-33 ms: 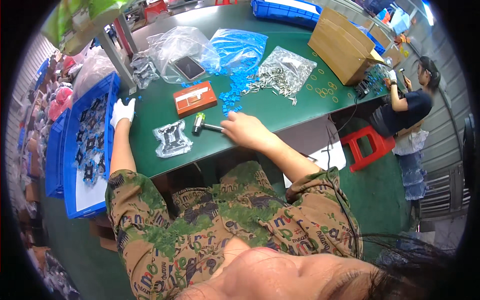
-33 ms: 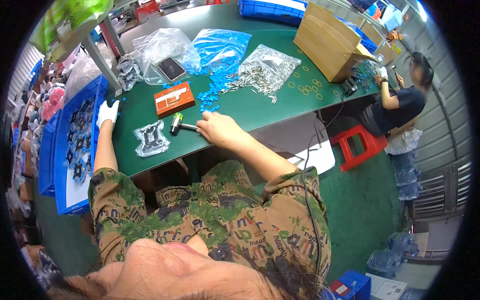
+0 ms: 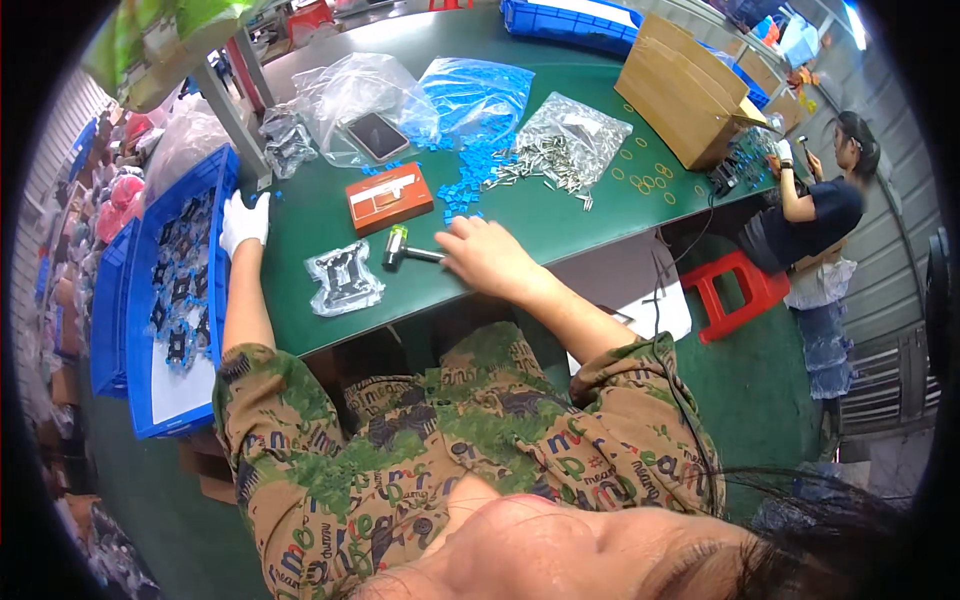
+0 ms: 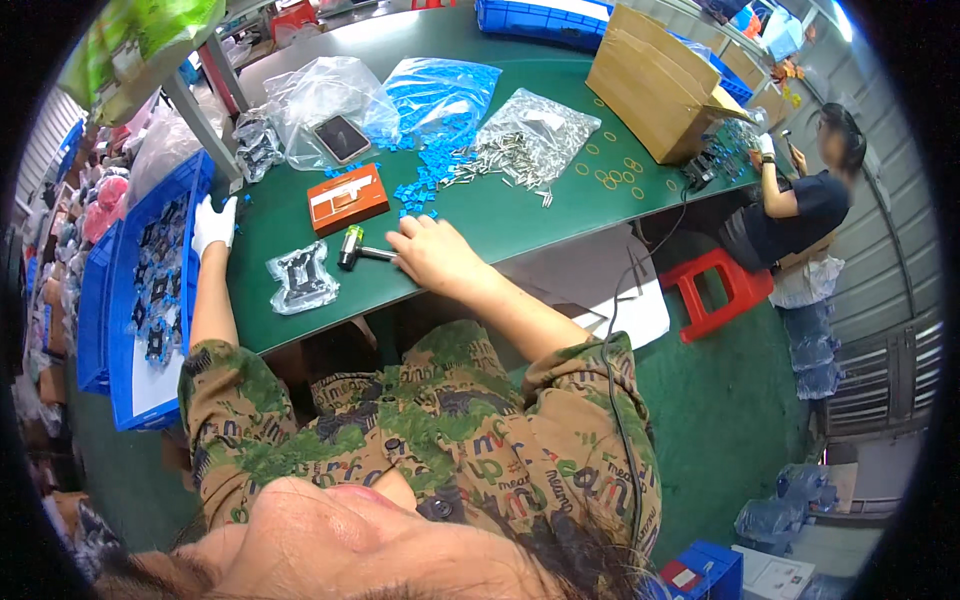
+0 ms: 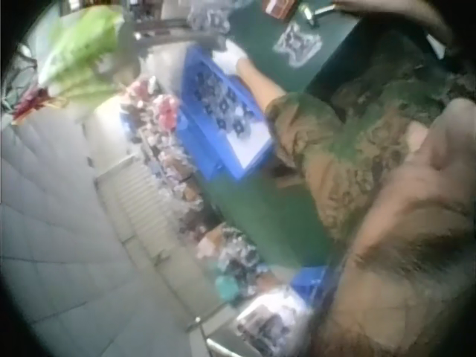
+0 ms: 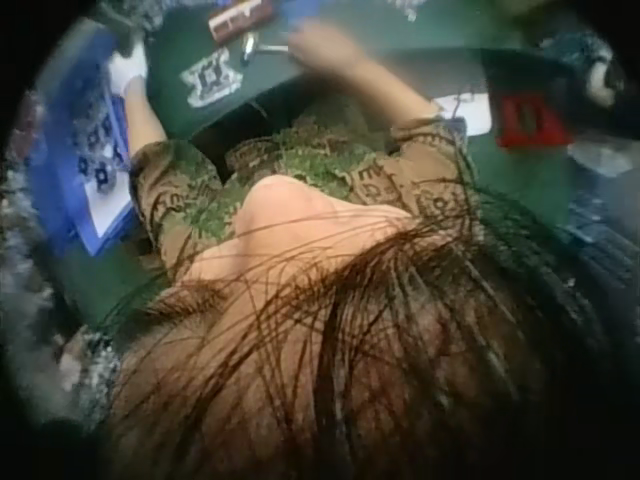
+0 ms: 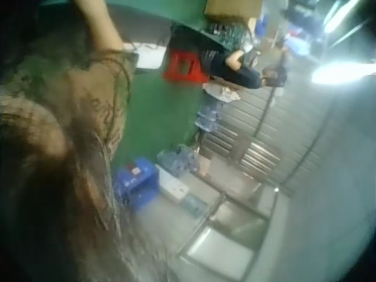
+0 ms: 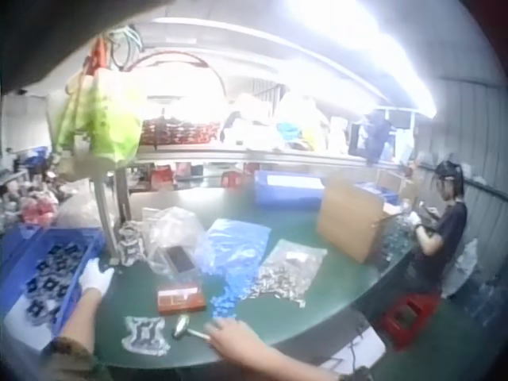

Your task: The person assembles small hardware components at a workbench. They pick up black plastic parts and blue plastic pieces, insert metal pins into the plastic parts, and use a hammer to secure the pins. The person handles the components one at a time, placing the assembled units into a blue bin.

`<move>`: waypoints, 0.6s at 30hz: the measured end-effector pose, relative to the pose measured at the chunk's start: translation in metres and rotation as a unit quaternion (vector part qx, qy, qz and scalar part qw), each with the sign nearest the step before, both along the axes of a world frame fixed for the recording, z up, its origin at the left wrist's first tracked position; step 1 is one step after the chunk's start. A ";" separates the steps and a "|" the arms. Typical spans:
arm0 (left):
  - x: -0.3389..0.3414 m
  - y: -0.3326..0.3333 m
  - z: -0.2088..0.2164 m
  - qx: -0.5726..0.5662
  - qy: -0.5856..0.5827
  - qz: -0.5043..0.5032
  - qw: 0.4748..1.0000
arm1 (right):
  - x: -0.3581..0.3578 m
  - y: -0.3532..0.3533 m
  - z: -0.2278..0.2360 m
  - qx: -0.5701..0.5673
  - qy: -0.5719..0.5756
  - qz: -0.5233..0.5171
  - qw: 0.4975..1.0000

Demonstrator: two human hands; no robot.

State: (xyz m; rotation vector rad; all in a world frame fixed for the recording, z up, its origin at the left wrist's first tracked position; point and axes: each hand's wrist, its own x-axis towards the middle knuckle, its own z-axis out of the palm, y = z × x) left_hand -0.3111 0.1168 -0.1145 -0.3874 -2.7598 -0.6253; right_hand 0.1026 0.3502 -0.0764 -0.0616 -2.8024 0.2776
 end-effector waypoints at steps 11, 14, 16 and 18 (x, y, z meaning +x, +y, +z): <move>0.243 0.080 0.006 0.601 -0.261 -0.339 0.675 | -0.070 -0.057 0.005 -0.527 0.103 0.106 0.837; 0.246 0.073 -0.008 0.645 -0.246 -0.339 0.639 | -0.061 -0.050 0.017 -0.505 0.022 0.155 0.849; 0.252 0.069 -0.006 0.655 -0.252 -0.352 0.619 | -0.060 -0.050 0.015 -0.531 0.010 0.183 0.827; 0.260 0.069 0.000 0.663 -0.262 -0.372 0.594 | -0.061 -0.055 0.006 -0.585 0.041 0.199 0.786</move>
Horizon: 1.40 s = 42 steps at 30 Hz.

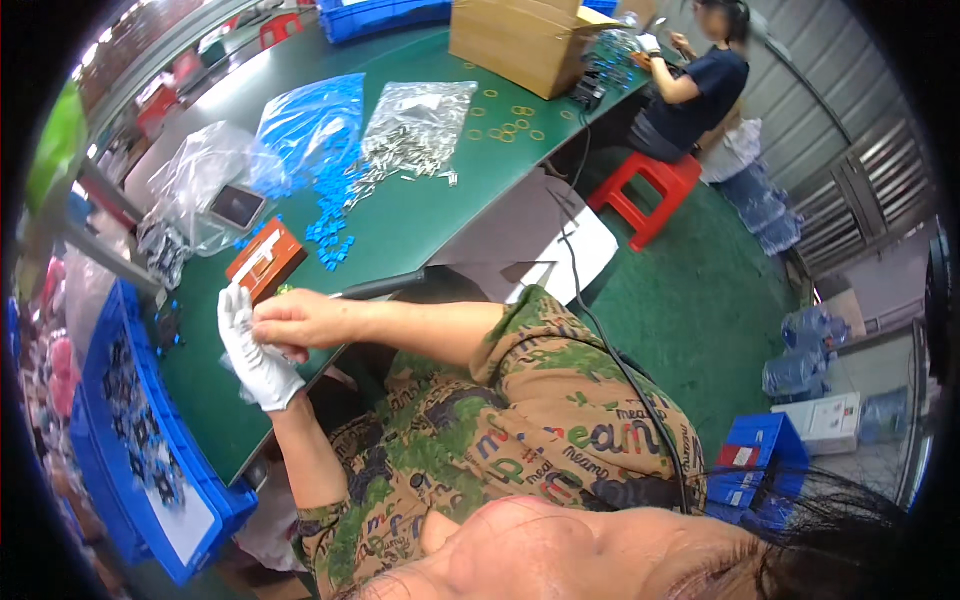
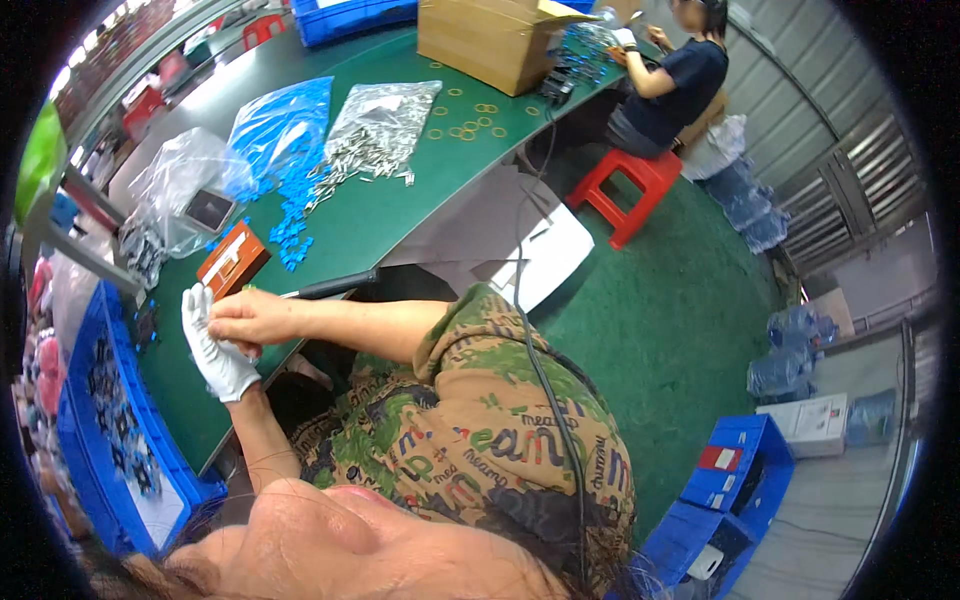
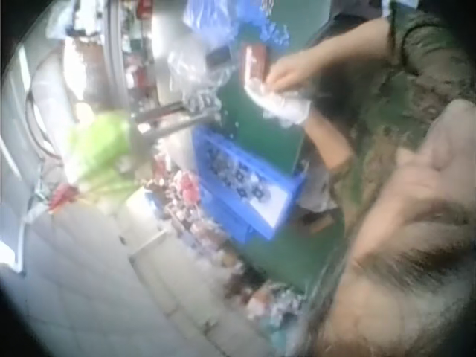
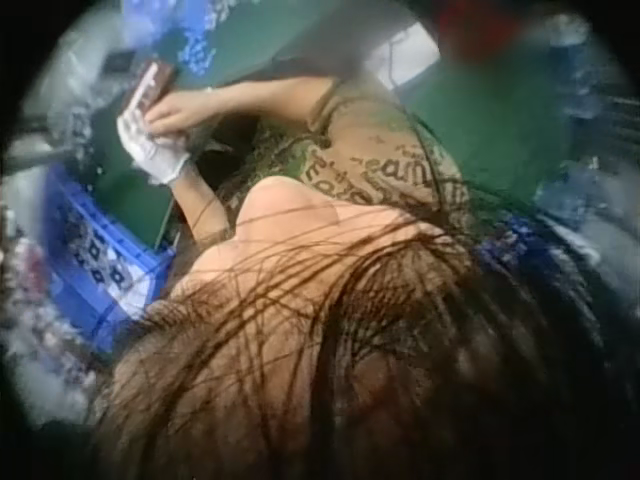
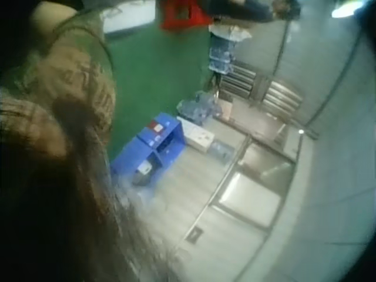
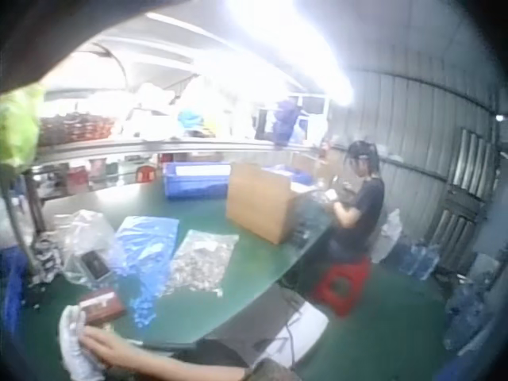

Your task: The person assembles small hardware components at a workbench. They pick up black plastic parts and blue plastic pieces, insert metal pins into the plastic parts, and use a hammer to secure the pins. The person handles the components one at a time, placing the assembled units into a blue bin.

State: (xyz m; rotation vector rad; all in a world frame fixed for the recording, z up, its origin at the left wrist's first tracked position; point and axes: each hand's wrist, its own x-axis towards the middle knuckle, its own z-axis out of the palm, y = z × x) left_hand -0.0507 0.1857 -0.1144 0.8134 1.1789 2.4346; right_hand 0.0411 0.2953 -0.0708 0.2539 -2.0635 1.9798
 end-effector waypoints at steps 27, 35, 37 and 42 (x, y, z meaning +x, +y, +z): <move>-0.073 -0.002 0.019 -0.020 -0.021 0.173 0.984 | -0.002 -0.039 -0.006 0.335 0.224 -0.218 0.889; -0.061 -0.007 0.024 0.024 -0.072 0.219 0.973 | -0.014 -0.049 -0.016 0.441 0.243 -0.259 0.824; -0.078 -0.009 0.013 0.018 -0.037 0.211 0.977 | -0.016 -0.050 -0.013 0.447 0.245 -0.266 0.818; -0.076 0.004 0.015 0.087 -0.243 0.025 0.966 | -0.025 -0.050 0.002 0.246 0.227 -0.252 0.908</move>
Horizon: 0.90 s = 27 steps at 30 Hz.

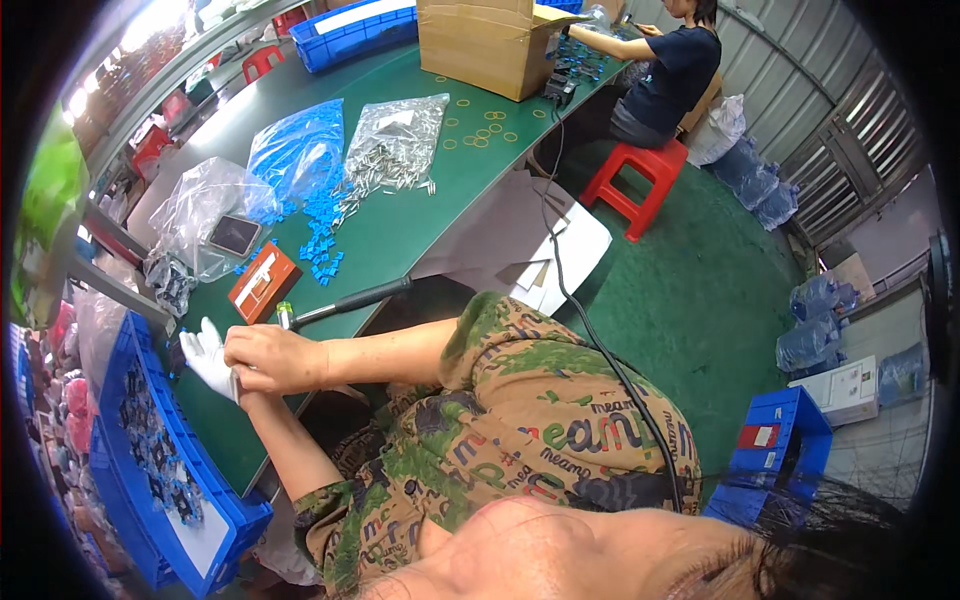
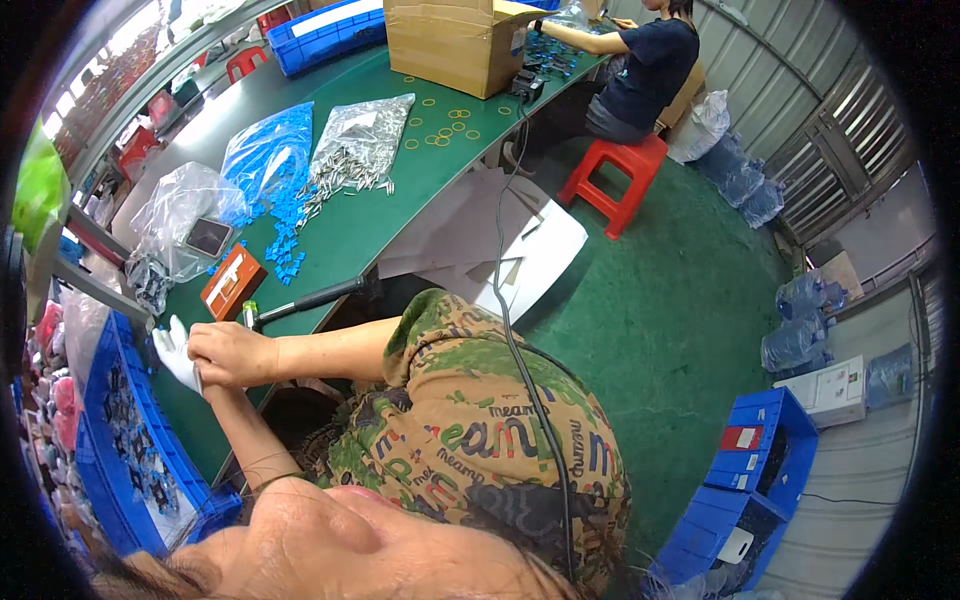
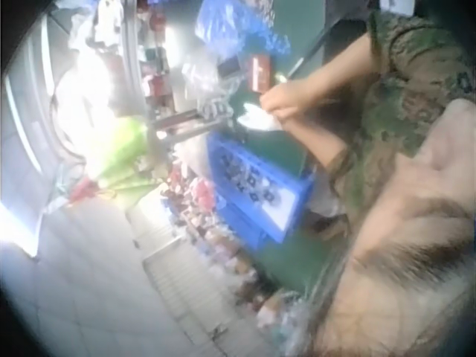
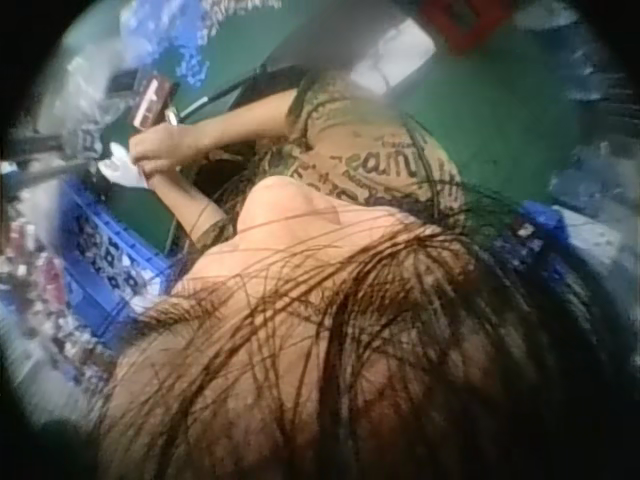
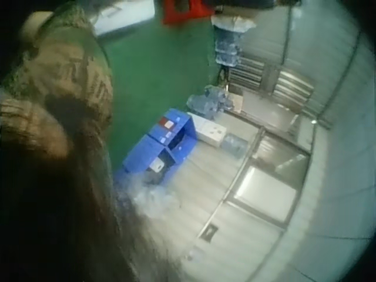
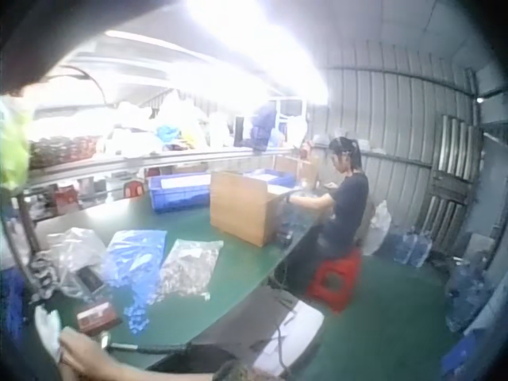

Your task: The person assembles small hardware components at a workbench. They pick up black plastic parts and blue plastic pieces, insert metal pins into the plastic parts, and use a hammer to secure the pins. The person handles the components one at a time, placing the assembled units into a blue bin.

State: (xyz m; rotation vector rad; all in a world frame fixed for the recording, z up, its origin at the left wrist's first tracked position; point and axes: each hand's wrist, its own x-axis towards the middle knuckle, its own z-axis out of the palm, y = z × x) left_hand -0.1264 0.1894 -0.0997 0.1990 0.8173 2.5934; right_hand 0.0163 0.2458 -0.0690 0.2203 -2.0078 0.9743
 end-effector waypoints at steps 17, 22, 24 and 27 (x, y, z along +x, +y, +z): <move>0.030 -0.063 0.042 0.190 0.114 -0.125 0.967 | 0.086 0.021 0.099 -0.045 0.024 0.540 0.840; 0.074 -0.098 0.038 0.075 0.107 0.041 0.991 | 0.111 0.015 0.145 -0.061 0.050 0.730 0.678; 0.077 -0.096 0.023 0.047 0.129 0.076 0.988 | 0.114 0.015 0.147 -0.051 0.054 0.717 0.693; 0.090 -0.098 0.005 -0.126 0.192 0.165 0.959 | 0.113 0.021 0.139 -0.035 0.042 0.722 0.690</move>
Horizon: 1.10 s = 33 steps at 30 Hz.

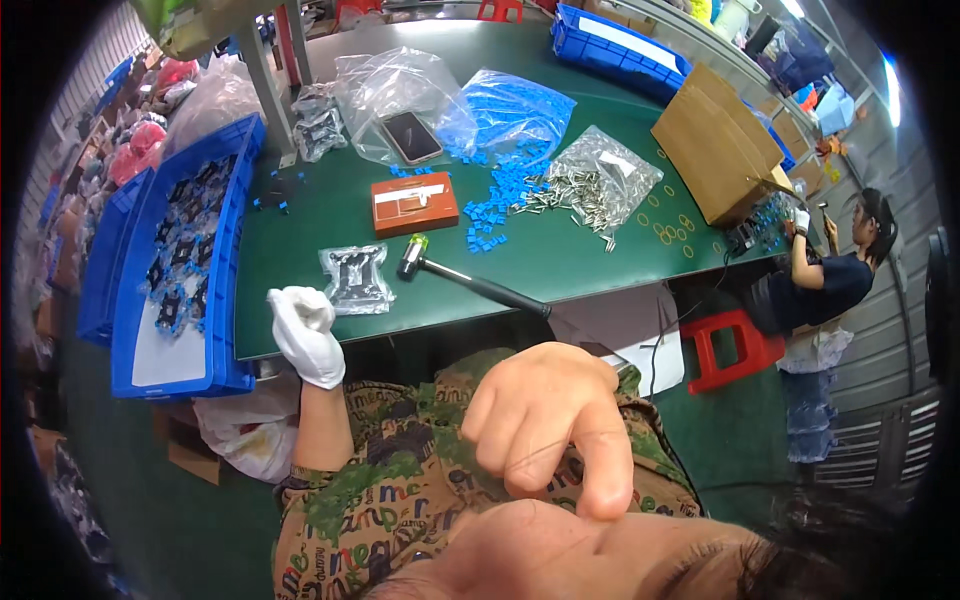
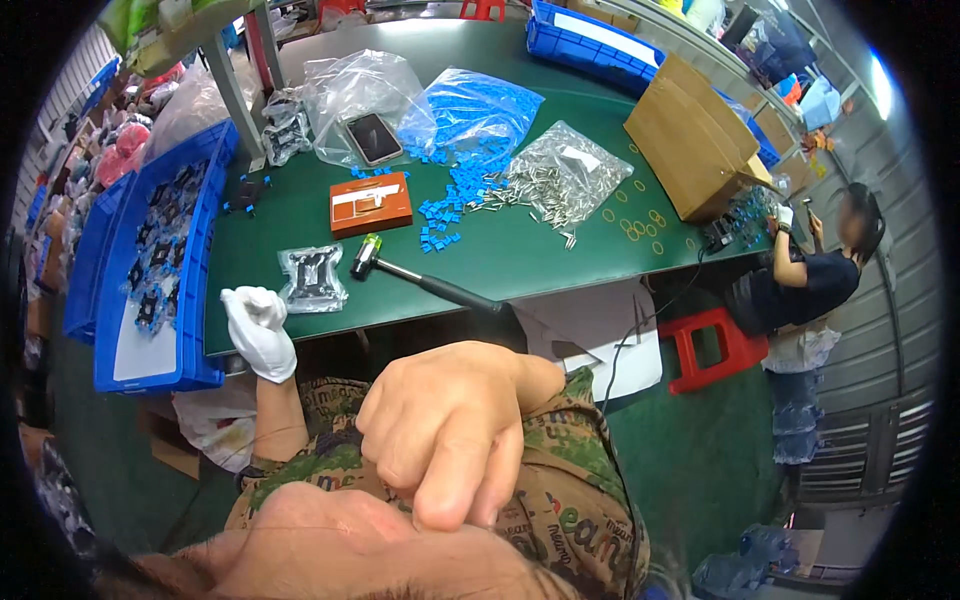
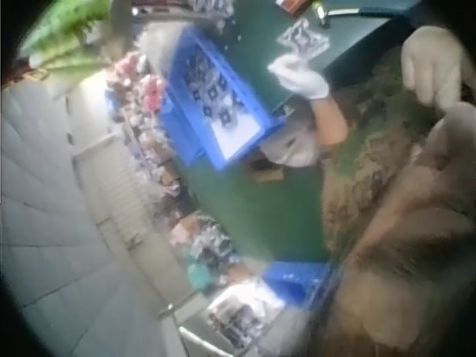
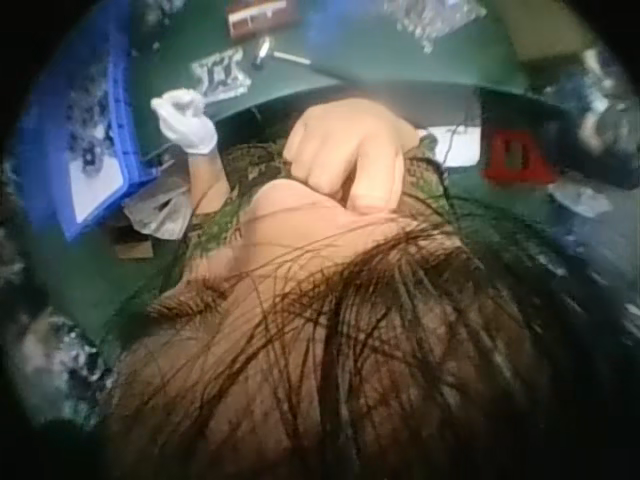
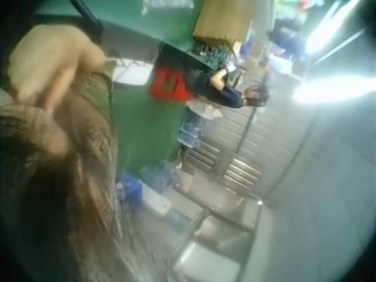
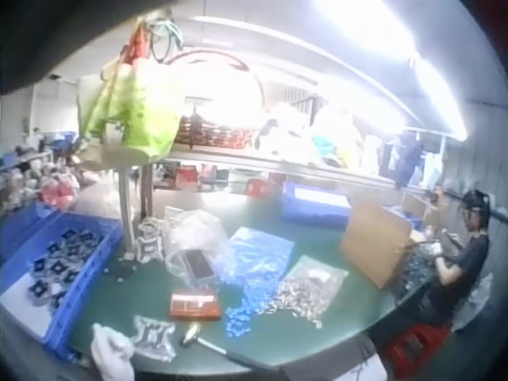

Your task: The person assembles small hardware components at a workbench. They pick up black plastic parts and blue plastic pieces, insert metal pins into the plastic parts, and use a hammer to secure the pins. The person handles the components one at a time, placing the assembled units into a blue bin.

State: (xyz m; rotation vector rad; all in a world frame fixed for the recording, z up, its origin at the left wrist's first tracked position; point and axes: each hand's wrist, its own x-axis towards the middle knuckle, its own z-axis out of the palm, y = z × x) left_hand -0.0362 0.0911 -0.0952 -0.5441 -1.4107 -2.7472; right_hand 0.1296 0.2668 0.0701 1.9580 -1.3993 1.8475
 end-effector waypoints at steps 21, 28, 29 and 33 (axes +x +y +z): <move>-0.044 -0.010 -0.038 -0.525 0.275 0.208 0.778 | -0.027 0.112 -0.069 0.174 -0.136 -0.455 0.863; -0.066 -0.019 -0.021 -0.618 0.254 0.054 0.742 | -0.037 0.172 -0.127 0.137 -0.372 -0.714 0.577; -0.070 -0.016 -0.024 -0.589 0.267 0.064 0.760 | -0.040 0.159 -0.130 0.169 -0.319 -0.708 0.607; -0.071 -0.019 -0.027 -0.530 0.290 0.154 0.782 | -0.072 0.092 -0.132 0.291 -0.202 -0.673 0.650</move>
